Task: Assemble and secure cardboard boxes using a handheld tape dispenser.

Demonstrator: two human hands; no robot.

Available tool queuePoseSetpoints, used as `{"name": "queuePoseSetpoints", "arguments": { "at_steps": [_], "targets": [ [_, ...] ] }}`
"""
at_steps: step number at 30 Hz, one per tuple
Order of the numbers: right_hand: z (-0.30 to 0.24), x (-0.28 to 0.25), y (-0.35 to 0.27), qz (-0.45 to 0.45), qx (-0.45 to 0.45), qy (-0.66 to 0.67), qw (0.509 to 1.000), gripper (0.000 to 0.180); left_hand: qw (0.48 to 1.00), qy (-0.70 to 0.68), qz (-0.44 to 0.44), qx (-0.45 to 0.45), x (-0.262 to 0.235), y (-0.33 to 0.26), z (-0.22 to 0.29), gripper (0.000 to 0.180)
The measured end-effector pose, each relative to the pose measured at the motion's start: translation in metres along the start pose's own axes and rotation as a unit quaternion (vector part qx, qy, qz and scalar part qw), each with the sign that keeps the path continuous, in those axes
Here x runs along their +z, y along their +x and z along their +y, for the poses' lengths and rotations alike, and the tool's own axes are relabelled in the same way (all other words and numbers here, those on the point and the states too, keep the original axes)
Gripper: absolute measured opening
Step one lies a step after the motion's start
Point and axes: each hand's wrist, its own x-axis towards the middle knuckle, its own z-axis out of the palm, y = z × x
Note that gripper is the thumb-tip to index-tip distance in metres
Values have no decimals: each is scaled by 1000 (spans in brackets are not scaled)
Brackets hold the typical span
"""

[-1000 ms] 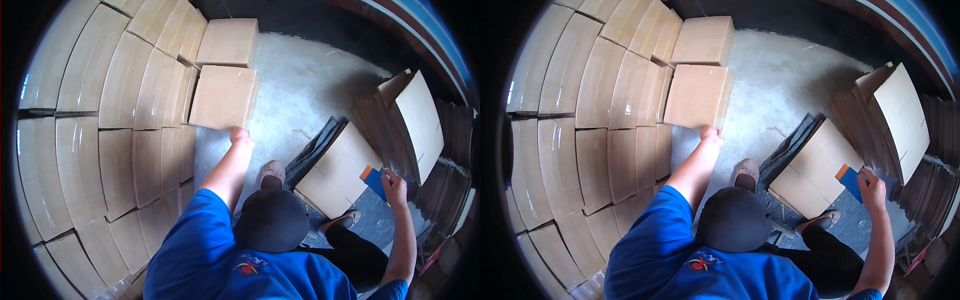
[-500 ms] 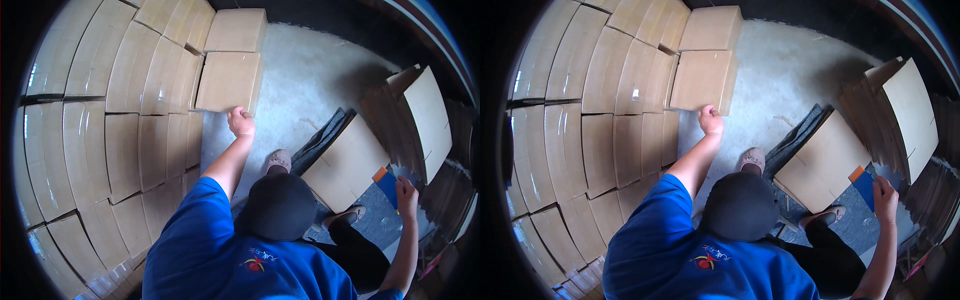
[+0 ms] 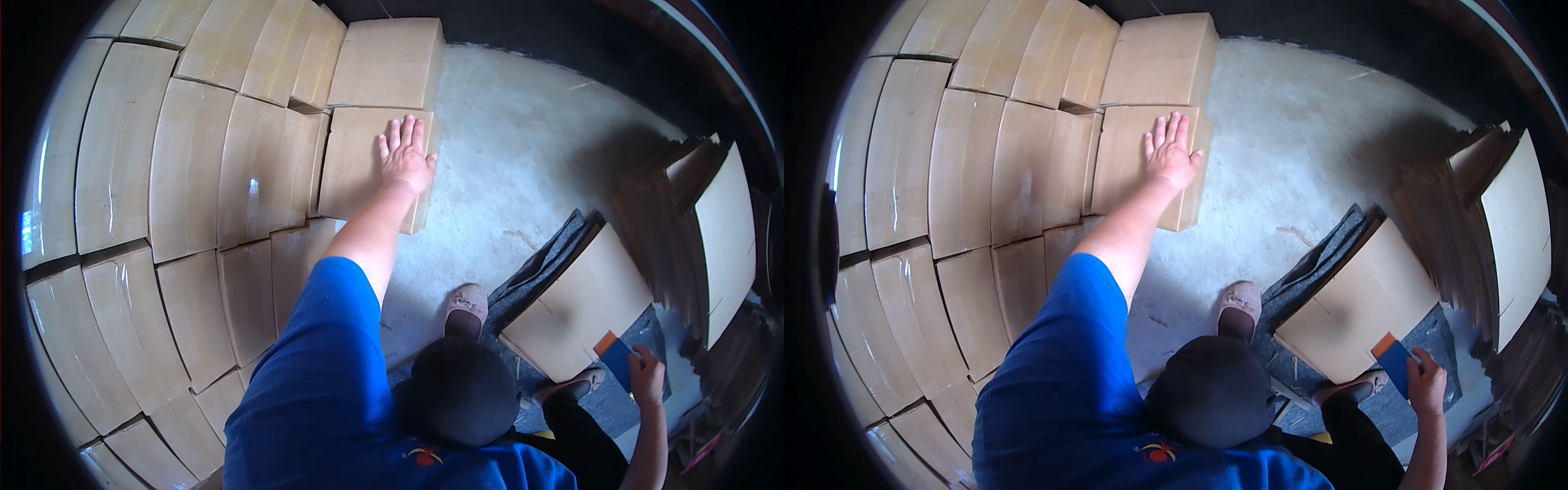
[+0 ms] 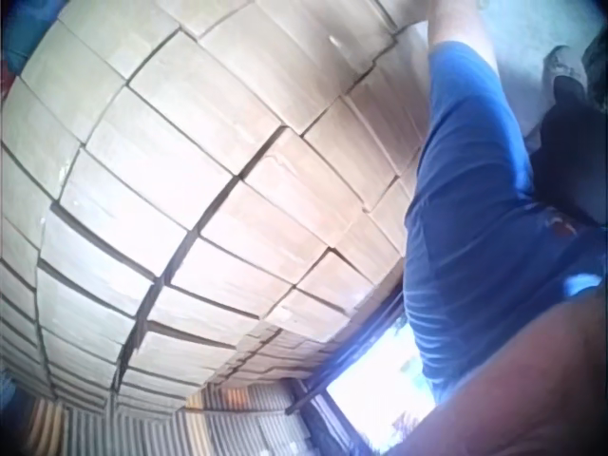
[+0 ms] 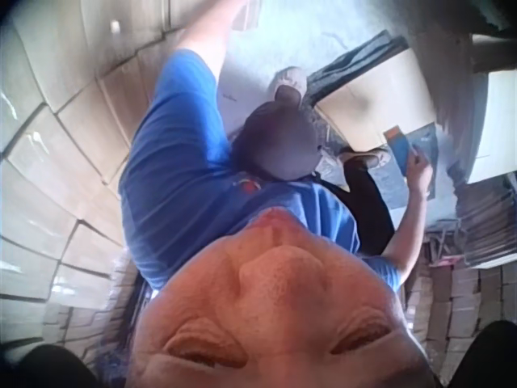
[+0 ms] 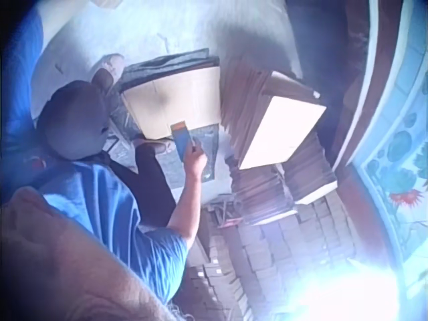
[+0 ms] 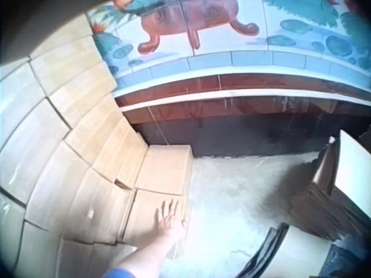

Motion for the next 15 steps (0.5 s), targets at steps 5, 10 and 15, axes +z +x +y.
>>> {"name": "queuePoseSetpoints", "arguments": {
  "at_steps": [5, 10, 15],
  "targets": [
    [-29, 4, 8, -43, -17, 8, 999, 23, 997, -8, -53, -55, -17, -1, 7, 99],
    [-37, 0, 7, -37, -44, 4, 998, 24, 940, -206, 101, -252, 16, -19, -29, 94],
    [-25, -14, -8, -27, -25, -1, 999, 24, 951, -201, 163, -167, 45, -126, -61, 84]
  ]
}}
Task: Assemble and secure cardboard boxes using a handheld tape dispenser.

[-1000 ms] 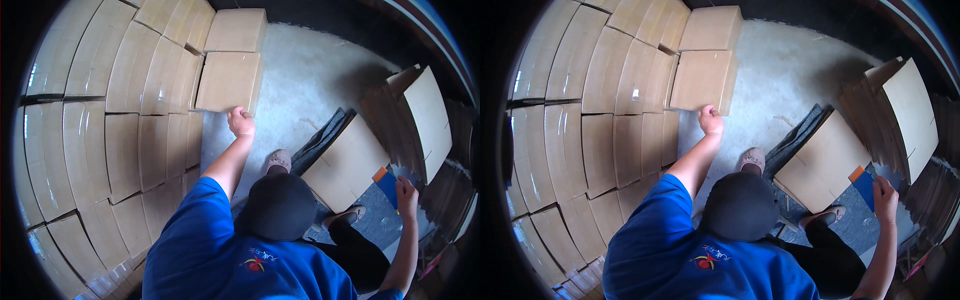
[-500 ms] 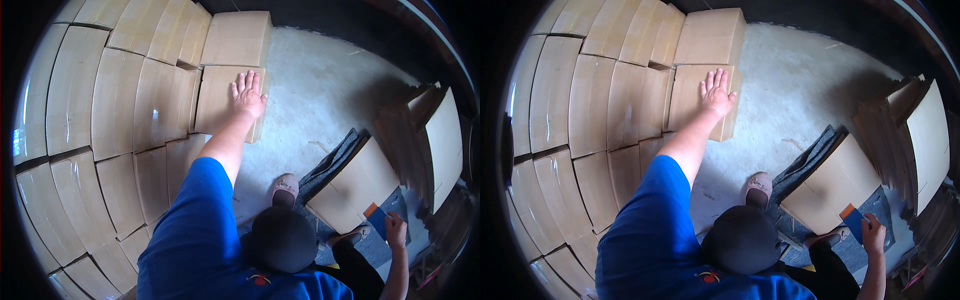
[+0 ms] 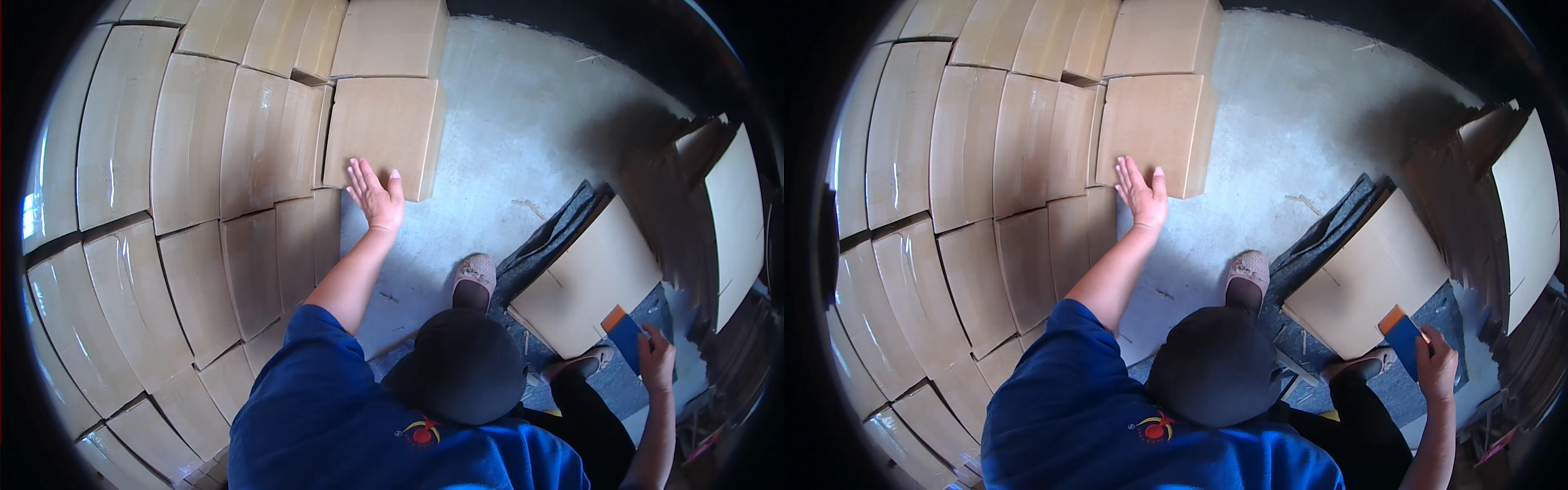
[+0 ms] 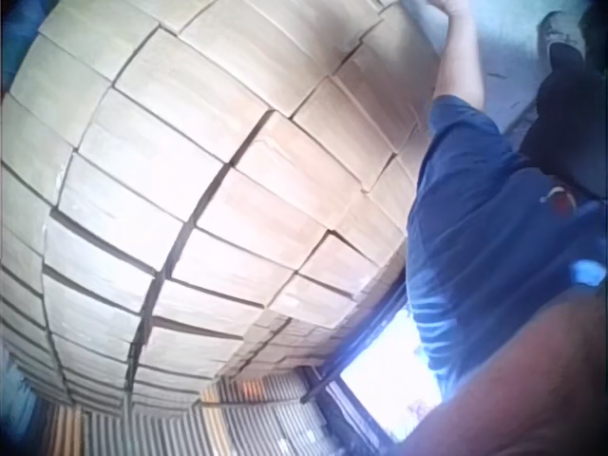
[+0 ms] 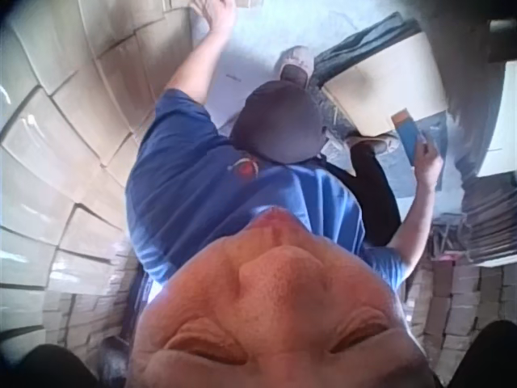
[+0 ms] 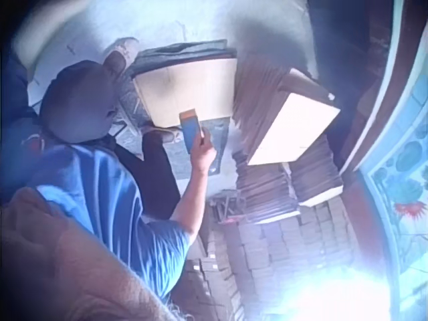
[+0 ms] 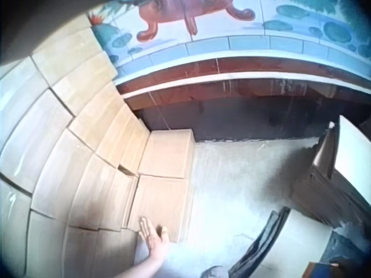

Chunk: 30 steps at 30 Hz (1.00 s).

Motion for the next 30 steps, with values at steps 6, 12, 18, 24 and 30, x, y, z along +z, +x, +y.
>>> {"name": "queuePoseSetpoints", "arguments": {
  "at_steps": [6, 12, 18, 24, 30],
  "targets": [
    [24, 2, -19, 38, -40, -18, 998, 24, 942, 147, -150, 261, -17, -58, -5, 88],
    [40, -17, -59, 61, 0, -33, 998, 25, 963, 200, -172, 57, -11, -31, 14, 123],
    [53, -38, -85, 163, 30, 52, 985, 28, 966, 115, -224, 63, -53, -15, 50, 101],
    [80, -43, -119, 204, 12, 112, 972, 31, 833, 51, -490, 251, -98, -35, 238, 65],
    [134, -18, -154, 239, 61, 199, 949, 29, 753, 114, -592, 265, -10, -120, 313, 56]
  ]
}}
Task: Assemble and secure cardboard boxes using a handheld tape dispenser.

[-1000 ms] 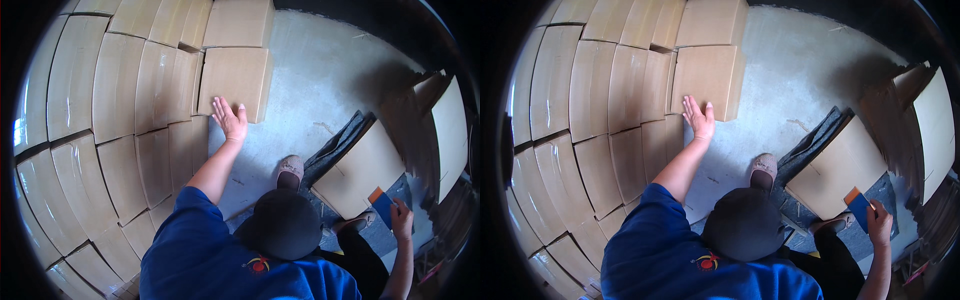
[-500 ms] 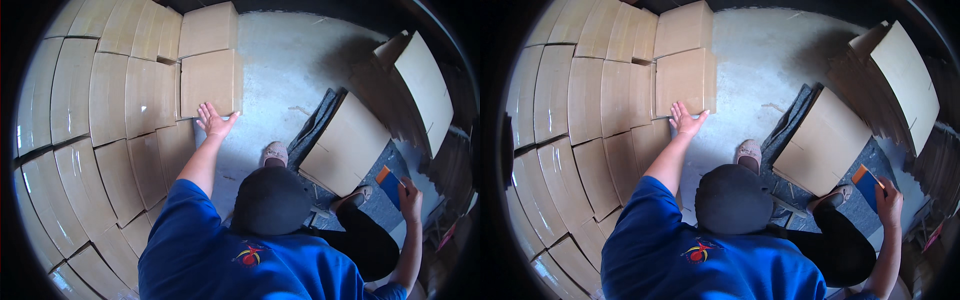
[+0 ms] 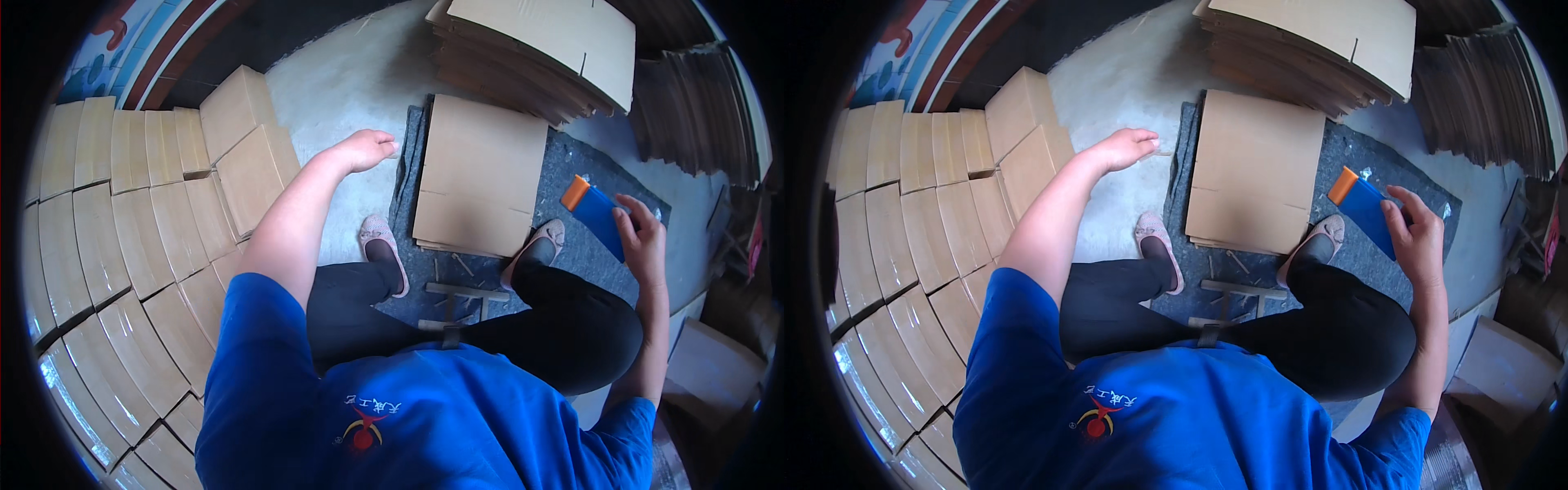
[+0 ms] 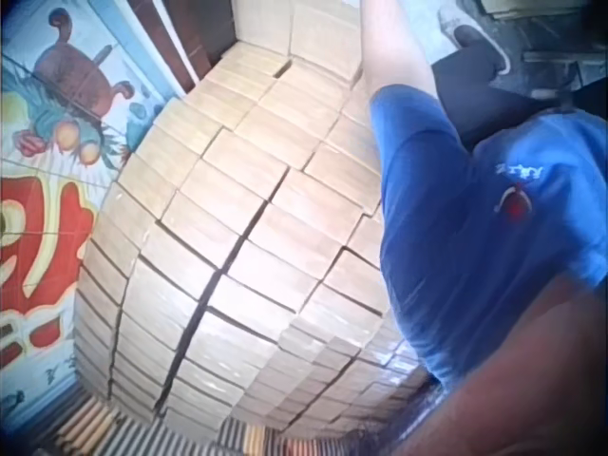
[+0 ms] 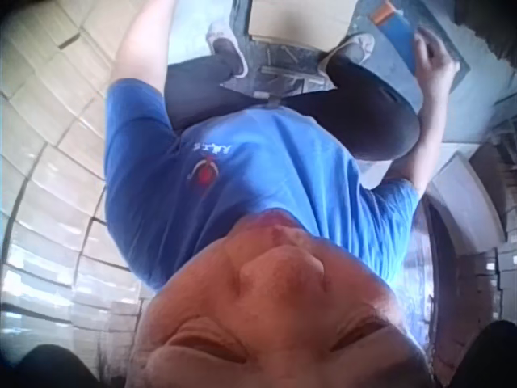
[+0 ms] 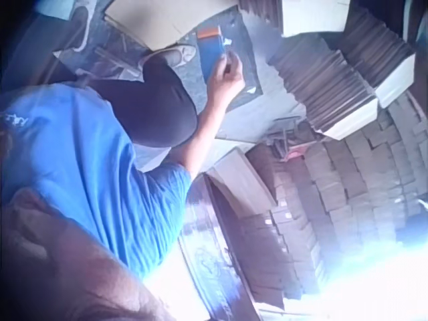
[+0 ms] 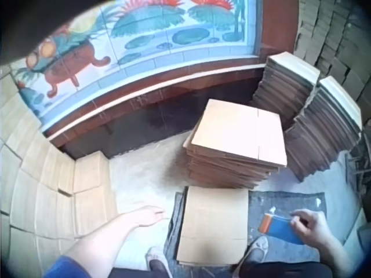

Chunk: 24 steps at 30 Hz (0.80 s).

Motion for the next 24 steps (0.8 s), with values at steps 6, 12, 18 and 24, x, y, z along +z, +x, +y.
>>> {"name": "queuePoseSetpoints", "arguments": {
  "at_steps": [6, 12, 18, 24],
  "targets": [
    [36, -8, -3, 77, 11, 133, 988, 30, 959, -92, 72, -258, 203, 78, -42, 77],
    [59, 0, -1, -23, 43, 119, 992, 32, 949, -124, 160, -241, 262, 64, -41, 78],
    [49, 5, 4, 2, -23, 122, 992, 30, 928, -124, 207, -284, 239, 37, -10, 61],
    [44, -3, -3, -12, -43, 73, 996, 29, 945, -186, 256, -78, 214, 5, -21, 52]
  ]
}}
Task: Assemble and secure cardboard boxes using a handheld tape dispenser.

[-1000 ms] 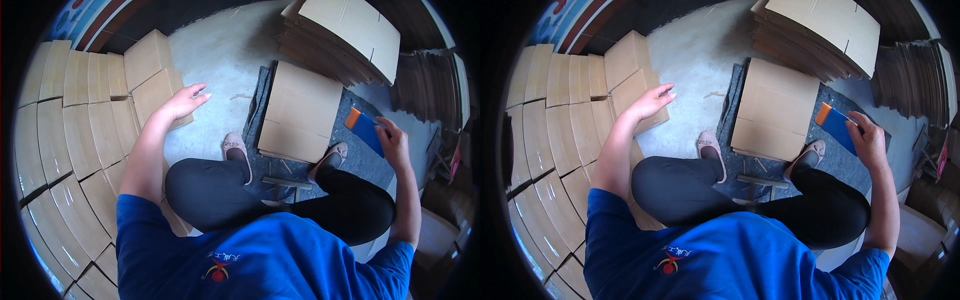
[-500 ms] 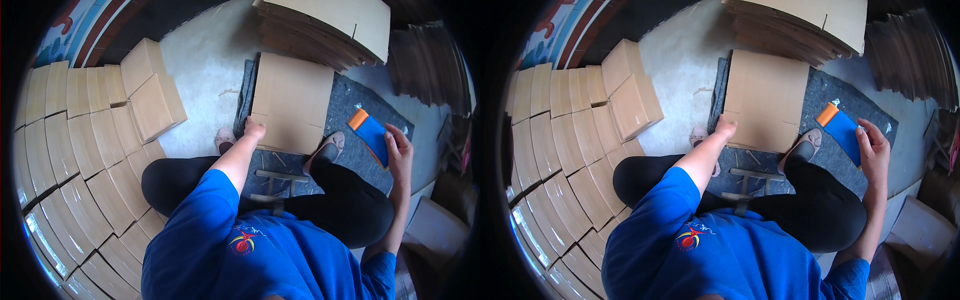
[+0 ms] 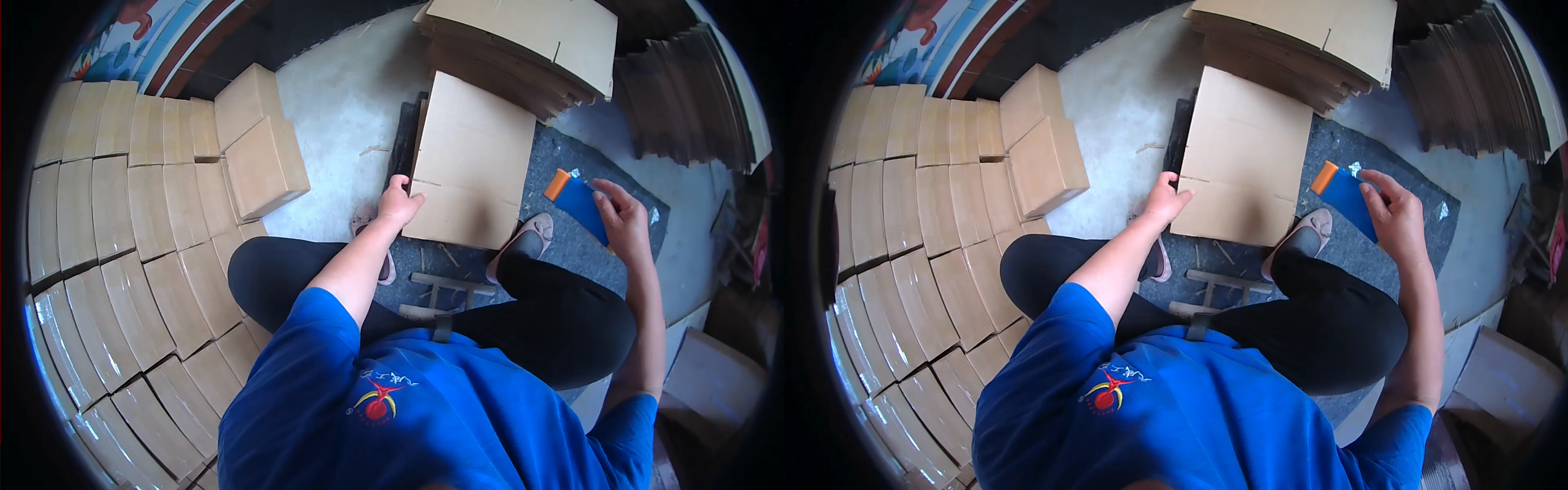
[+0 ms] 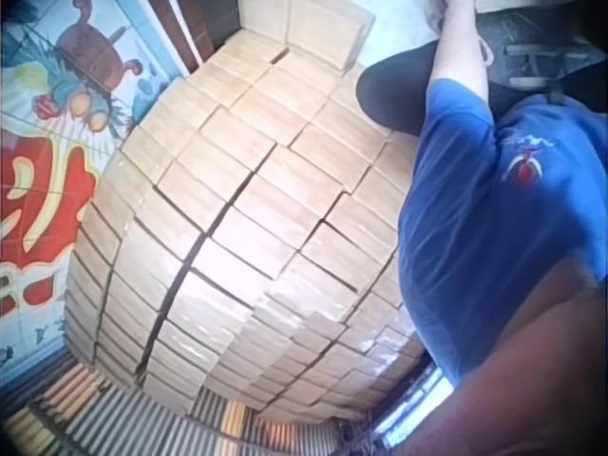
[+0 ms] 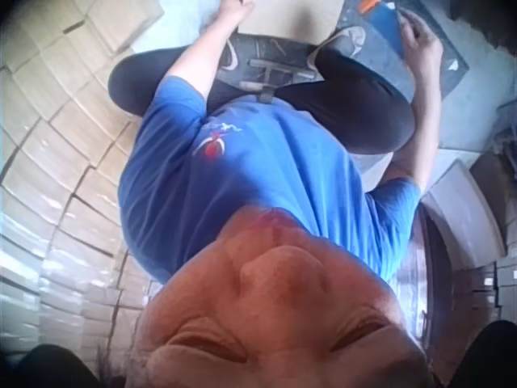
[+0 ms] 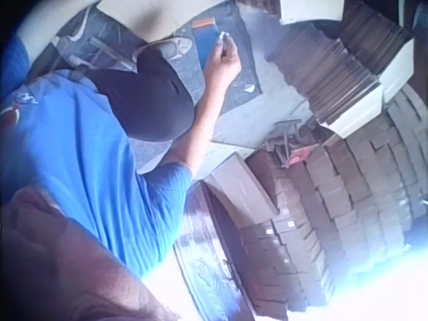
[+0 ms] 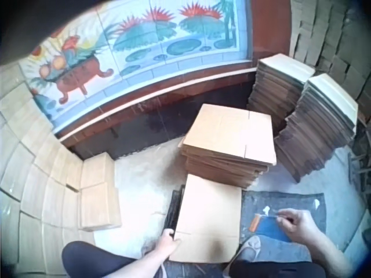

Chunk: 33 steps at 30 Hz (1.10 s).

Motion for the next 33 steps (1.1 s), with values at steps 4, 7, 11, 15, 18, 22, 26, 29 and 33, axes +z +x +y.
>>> {"name": "queuePoseSetpoints", "arguments": {
  "at_steps": [4, 7, 11, 15, 18, 22, 26, 29, 33],
  "targets": [
    [-36, 7, 25, -133, -118, -307, 935, 28, 967, -144, -92, 189, 16, -32, 33, 47],
    [-81, 20, 29, -218, -83, -372, 898, 46, 969, -69, -11, 238, 15, -113, 120, 48],
    [-124, 49, 31, -262, -20, -332, 906, 66, 969, 4, -27, 248, 15, -158, 143, 69],
    [-104, 75, 32, -259, 17, -298, 919, 73, 966, -41, -52, 251, 30, -161, 134, 63],
    [-88, 75, 40, -279, -13, -253, 926, 73, 971, -126, -103, 173, 27, -137, 141, 63],
    [-59, 79, 53, -274, -18, -193, 942, 73, 932, -286, -220, 41, 24, -119, 147, 62],
    [-47, 74, 55, -255, -76, -142, 953, 65, 932, -289, -209, 69, 25, -118, 143, 53],
    [-75, 63, 41, -251, -48, -221, 941, 46, 967, -33, -20, 251, 22, -112, 143, 34],
    [-94, 56, 19, -269, -29, -295, 916, 38, 934, 64, 130, 327, -3, -116, 148, 31]
  ]
}}
